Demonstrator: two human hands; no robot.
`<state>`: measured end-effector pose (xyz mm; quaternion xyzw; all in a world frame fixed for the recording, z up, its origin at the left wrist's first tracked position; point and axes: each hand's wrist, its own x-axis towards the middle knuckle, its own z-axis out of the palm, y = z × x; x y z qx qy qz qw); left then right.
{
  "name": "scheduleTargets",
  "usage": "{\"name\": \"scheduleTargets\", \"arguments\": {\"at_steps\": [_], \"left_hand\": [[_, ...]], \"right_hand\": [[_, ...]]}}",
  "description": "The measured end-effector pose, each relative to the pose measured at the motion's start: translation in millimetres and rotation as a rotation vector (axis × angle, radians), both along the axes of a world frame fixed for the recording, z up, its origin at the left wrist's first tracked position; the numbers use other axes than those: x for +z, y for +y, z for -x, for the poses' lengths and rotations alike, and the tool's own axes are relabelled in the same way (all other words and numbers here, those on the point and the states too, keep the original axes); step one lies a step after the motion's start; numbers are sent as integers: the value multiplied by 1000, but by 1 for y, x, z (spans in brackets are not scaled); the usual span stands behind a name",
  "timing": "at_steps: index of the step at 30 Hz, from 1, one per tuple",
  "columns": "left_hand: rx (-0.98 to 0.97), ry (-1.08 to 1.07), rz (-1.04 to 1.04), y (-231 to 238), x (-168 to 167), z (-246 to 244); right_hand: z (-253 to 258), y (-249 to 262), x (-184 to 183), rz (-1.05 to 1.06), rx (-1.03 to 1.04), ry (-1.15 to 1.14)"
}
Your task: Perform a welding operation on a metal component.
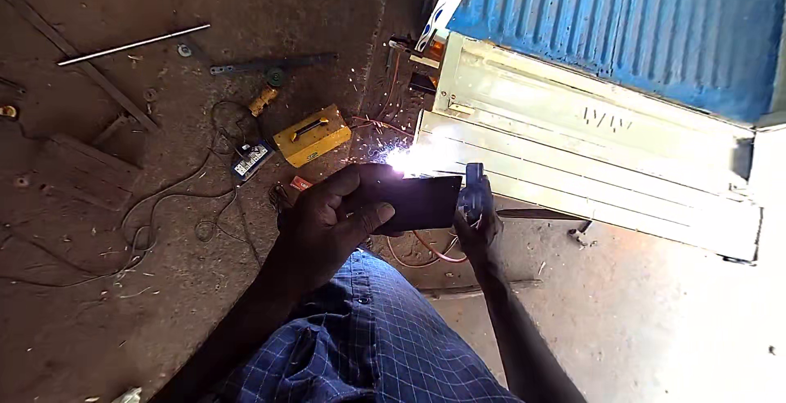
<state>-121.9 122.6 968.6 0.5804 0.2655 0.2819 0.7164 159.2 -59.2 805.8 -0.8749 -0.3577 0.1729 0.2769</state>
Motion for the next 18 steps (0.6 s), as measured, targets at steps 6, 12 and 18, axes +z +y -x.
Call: {"name": "scheduleTargets", "arguments": {"at_steps": [6,12,18], "left_hand": [[11,20,4,1,3,-1],[31,66,-18,3,-1,-1],[40,36,-7,4,-3,-3]], "right_hand": [[-3,3,0,7,24,-10],[-4,4,-1,12,6,37],[-7,3,-2,16,19,14]]}}
